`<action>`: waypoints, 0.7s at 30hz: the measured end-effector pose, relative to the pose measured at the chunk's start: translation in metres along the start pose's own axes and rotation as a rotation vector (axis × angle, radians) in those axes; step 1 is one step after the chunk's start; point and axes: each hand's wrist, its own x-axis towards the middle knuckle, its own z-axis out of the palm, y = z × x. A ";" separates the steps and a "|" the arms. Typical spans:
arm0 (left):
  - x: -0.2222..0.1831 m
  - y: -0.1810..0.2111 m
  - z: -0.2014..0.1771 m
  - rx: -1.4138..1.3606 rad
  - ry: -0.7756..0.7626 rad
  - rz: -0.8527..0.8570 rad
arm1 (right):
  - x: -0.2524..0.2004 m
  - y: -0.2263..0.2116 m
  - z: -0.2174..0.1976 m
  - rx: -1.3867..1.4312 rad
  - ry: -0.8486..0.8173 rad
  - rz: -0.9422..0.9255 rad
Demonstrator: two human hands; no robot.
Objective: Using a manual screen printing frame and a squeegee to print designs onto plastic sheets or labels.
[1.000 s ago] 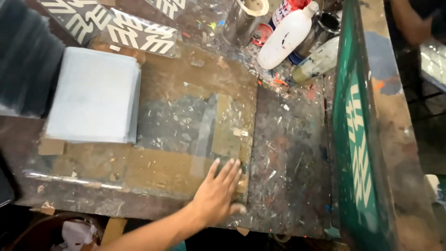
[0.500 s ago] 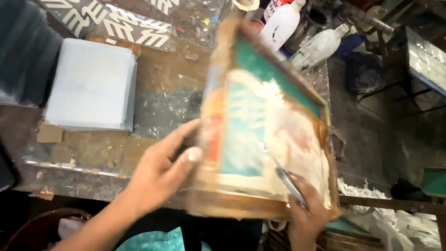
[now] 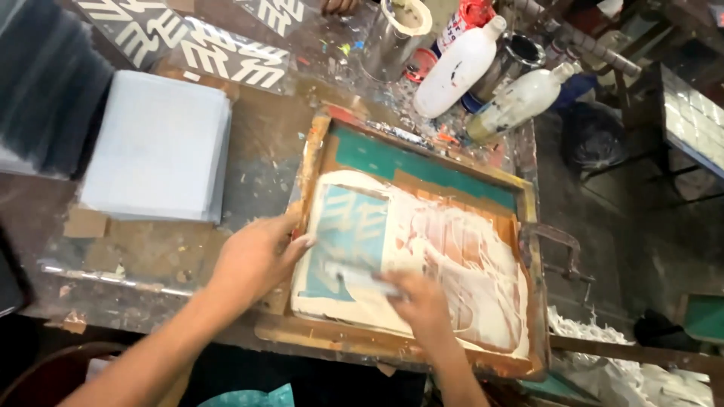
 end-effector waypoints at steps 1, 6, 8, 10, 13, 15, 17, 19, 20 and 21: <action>0.013 0.004 -0.003 -0.071 0.021 0.193 | 0.022 0.004 0.004 -0.068 -0.009 -0.090; 0.074 -0.012 0.032 0.079 -0.059 0.556 | 0.100 0.019 0.022 -0.120 0.099 -0.419; 0.067 -0.025 0.045 0.134 -0.103 0.609 | 0.098 0.019 0.032 -0.084 0.089 -0.412; 0.042 -0.033 0.054 0.127 -0.041 0.667 | 0.072 0.010 0.040 -0.185 0.145 -0.391; -0.029 -0.025 0.047 0.118 0.002 0.645 | 0.012 -0.006 0.056 -0.271 0.212 -0.489; -0.076 -0.025 0.049 0.121 -0.011 0.613 | -0.033 -0.007 0.067 -0.183 0.172 -0.374; -0.109 -0.027 0.048 0.129 -0.016 0.587 | -0.063 -0.008 0.072 -0.097 0.140 -0.267; -0.129 -0.031 0.048 -0.057 -0.085 0.609 | -0.078 -0.007 0.068 -0.077 0.057 -0.301; -0.123 -0.028 0.037 -0.052 -0.071 0.616 | -0.074 -0.007 0.062 -0.083 0.063 -0.314; -0.118 -0.025 0.025 -0.123 -0.075 0.514 | -0.071 -0.008 0.056 -0.076 0.049 -0.301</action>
